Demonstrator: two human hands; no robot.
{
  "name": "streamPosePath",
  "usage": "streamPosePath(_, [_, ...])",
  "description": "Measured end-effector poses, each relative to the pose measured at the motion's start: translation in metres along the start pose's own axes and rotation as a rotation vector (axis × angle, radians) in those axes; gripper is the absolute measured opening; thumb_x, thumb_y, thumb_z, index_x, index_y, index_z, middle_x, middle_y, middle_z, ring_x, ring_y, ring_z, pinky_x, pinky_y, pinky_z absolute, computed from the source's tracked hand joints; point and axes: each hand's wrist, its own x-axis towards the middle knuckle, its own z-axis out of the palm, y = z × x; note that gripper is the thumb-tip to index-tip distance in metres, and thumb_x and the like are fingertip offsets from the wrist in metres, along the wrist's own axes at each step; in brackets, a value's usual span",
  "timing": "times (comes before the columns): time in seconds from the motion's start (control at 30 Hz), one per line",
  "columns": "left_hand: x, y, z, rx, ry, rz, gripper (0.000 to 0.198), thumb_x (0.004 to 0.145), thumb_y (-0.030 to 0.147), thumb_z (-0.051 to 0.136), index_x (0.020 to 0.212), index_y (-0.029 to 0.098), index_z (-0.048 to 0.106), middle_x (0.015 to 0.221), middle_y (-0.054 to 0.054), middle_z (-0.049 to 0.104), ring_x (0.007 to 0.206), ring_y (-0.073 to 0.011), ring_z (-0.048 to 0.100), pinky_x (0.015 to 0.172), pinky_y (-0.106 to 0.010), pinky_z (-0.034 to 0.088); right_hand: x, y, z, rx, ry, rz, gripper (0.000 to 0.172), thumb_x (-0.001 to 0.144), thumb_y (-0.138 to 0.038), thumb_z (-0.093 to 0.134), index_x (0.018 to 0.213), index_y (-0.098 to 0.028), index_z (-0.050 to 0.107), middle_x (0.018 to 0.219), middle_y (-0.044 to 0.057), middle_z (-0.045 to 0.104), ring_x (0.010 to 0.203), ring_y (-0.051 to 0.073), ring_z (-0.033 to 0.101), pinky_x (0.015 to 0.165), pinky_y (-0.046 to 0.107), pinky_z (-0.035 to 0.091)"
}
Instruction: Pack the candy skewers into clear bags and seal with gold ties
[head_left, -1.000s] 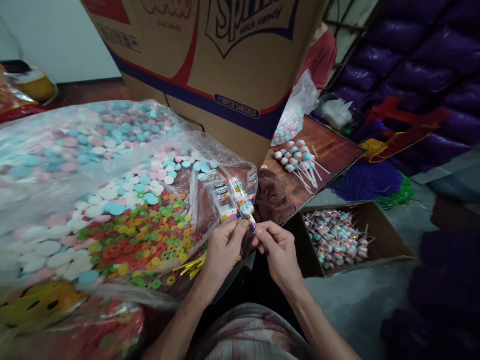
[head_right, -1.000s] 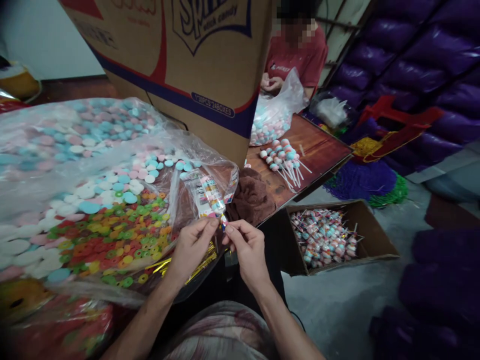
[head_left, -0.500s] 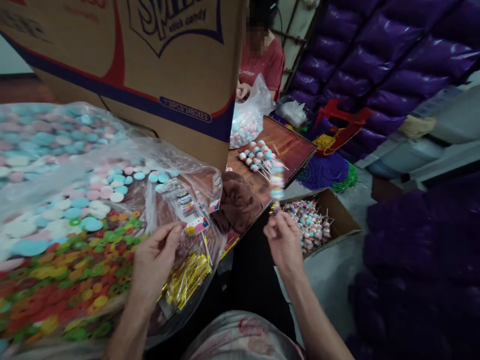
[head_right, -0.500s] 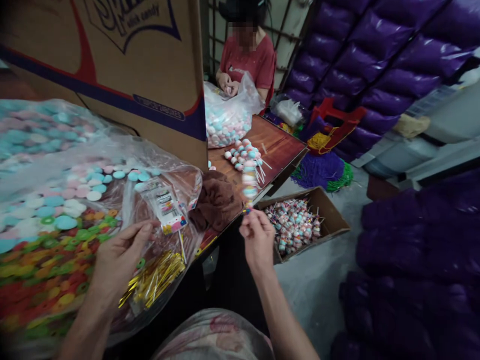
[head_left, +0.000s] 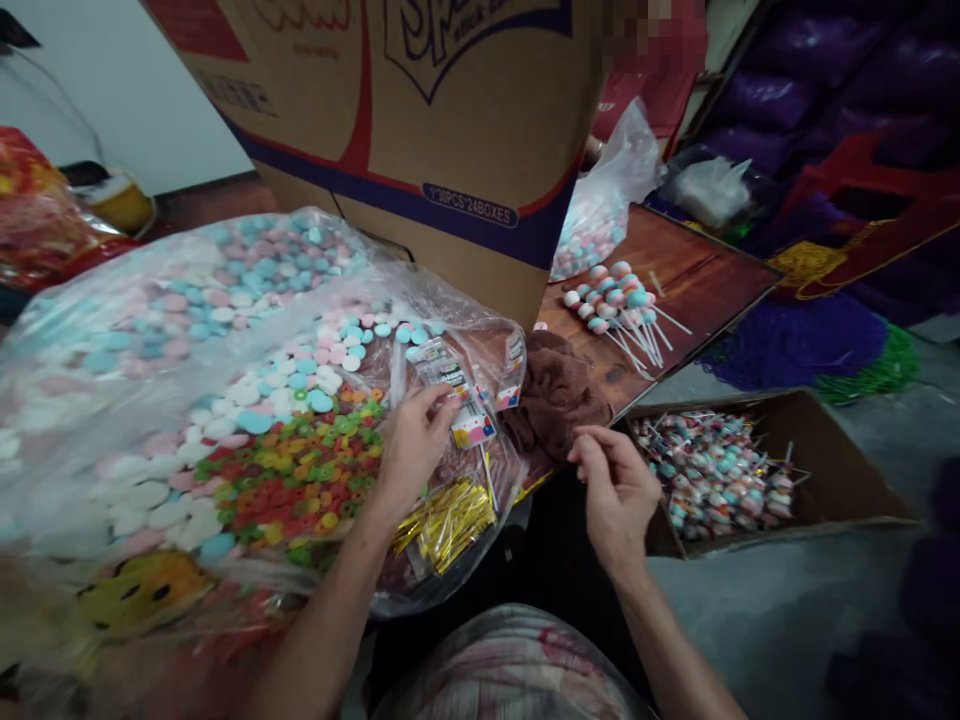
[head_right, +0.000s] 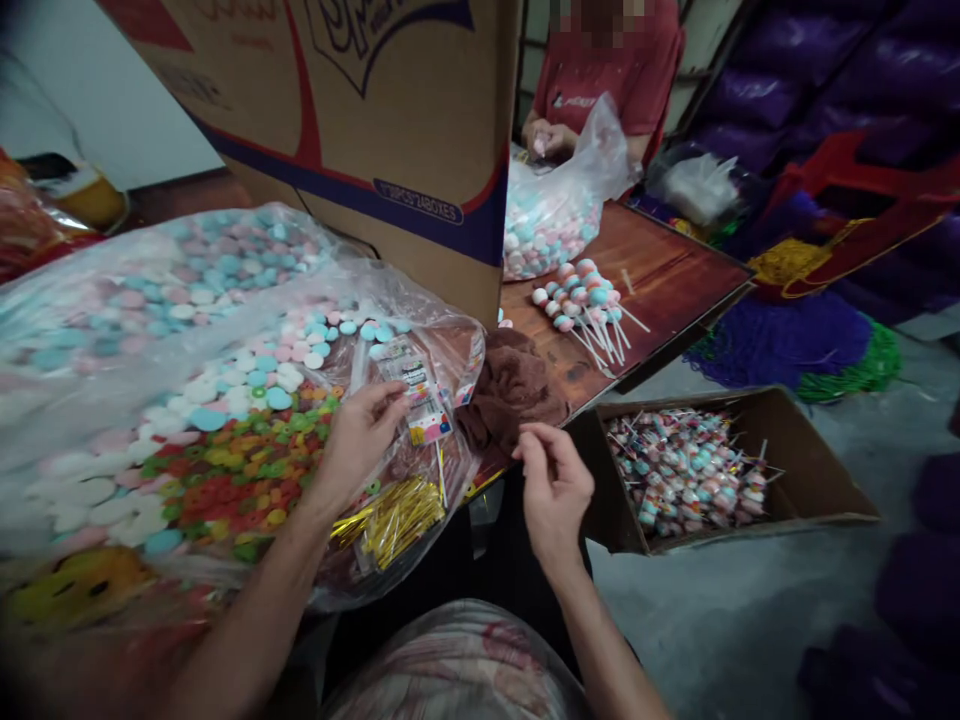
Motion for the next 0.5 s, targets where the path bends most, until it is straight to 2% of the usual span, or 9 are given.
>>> streamPosePath(0.07, [0.011,-0.001,0.006,0.137,-0.027,0.05,0.029,0.079,0.034,0.066,0.102,0.017,0.073,0.093,-0.01,0.068,0.08,-0.022,0.06,0.079,-0.034,0.046,-0.004,-0.005,0.011,-0.136,-0.134,-0.151,0.012,0.092,-0.027,0.058,0.094,-0.02,0.067,0.076,0.001,0.065,0.066,0.014,0.057,0.065,0.028,0.045])
streamPosePath(0.13, [0.017,-0.001,0.012,0.178,-0.054,0.072,0.028,0.078,0.033,0.067,0.101,0.017,0.072,0.09,-0.009,0.066,0.079,-0.0214,0.059,0.077,-0.034,0.045,0.0,-0.01,0.02,-0.264,-0.209,-0.326,0.012,0.094,-0.024,0.056,0.095,-0.02,0.066,0.082,0.004,0.067,0.074,0.016,0.06,0.072,0.031,0.047])
streamPosePath(0.23, [0.019,0.001,0.022,0.1,-0.049,0.08,0.022,0.082,0.031,0.062,0.095,0.017,0.071,0.087,-0.007,0.067,0.076,-0.0191,0.059,0.075,-0.031,0.045,0.015,-0.014,0.034,-0.546,-0.164,-0.507,0.016,0.093,-0.031,0.058,0.098,-0.018,0.066,0.091,0.009,0.067,0.084,0.021,0.058,0.077,0.035,0.045])
streamPosePath(0.3, [0.018,0.003,0.028,-0.025,-0.074,0.069,0.02,0.083,0.03,0.06,0.092,0.017,0.071,0.086,-0.007,0.069,0.075,-0.0181,0.061,0.074,-0.03,0.045,0.026,-0.013,0.046,-0.764,-0.117,-0.537,0.026,0.09,-0.04,0.061,0.096,-0.016,0.067,0.094,0.013,0.064,0.086,0.025,0.054,0.075,0.038,0.042])
streamPosePath(0.37, [0.016,0.005,0.032,-0.183,-0.12,0.023,0.02,0.083,0.031,0.06,0.09,0.016,0.072,0.086,-0.006,0.071,0.075,-0.0178,0.062,0.074,-0.029,0.046,0.034,-0.009,0.058,-0.924,-0.141,-0.531,0.026,0.088,-0.041,0.062,0.088,-0.016,0.067,0.092,0.013,0.061,0.084,0.026,0.051,0.07,0.037,0.038])
streamPosePath(0.43, [0.013,0.008,0.032,-0.338,-0.148,-0.055,0.022,0.082,0.034,0.061,0.09,0.016,0.073,0.085,-0.006,0.072,0.075,-0.0177,0.062,0.073,-0.029,0.046,0.036,-0.004,0.067,-0.964,-0.168,-0.532,0.018,0.089,-0.032,0.06,0.083,-0.017,0.068,0.089,0.011,0.06,0.082,0.024,0.049,0.068,0.036,0.034])
streamPosePath(0.5, [0.009,0.014,0.028,-0.477,-0.155,-0.142,0.027,0.081,0.038,0.063,0.091,0.015,0.074,0.084,-0.005,0.072,0.074,-0.0175,0.061,0.071,-0.028,0.047,0.034,0.0,0.072,-0.907,-0.15,-0.557,0.014,0.09,-0.023,0.057,0.089,-0.019,0.07,0.09,0.009,0.061,0.081,0.022,0.049,0.069,0.035,0.033])
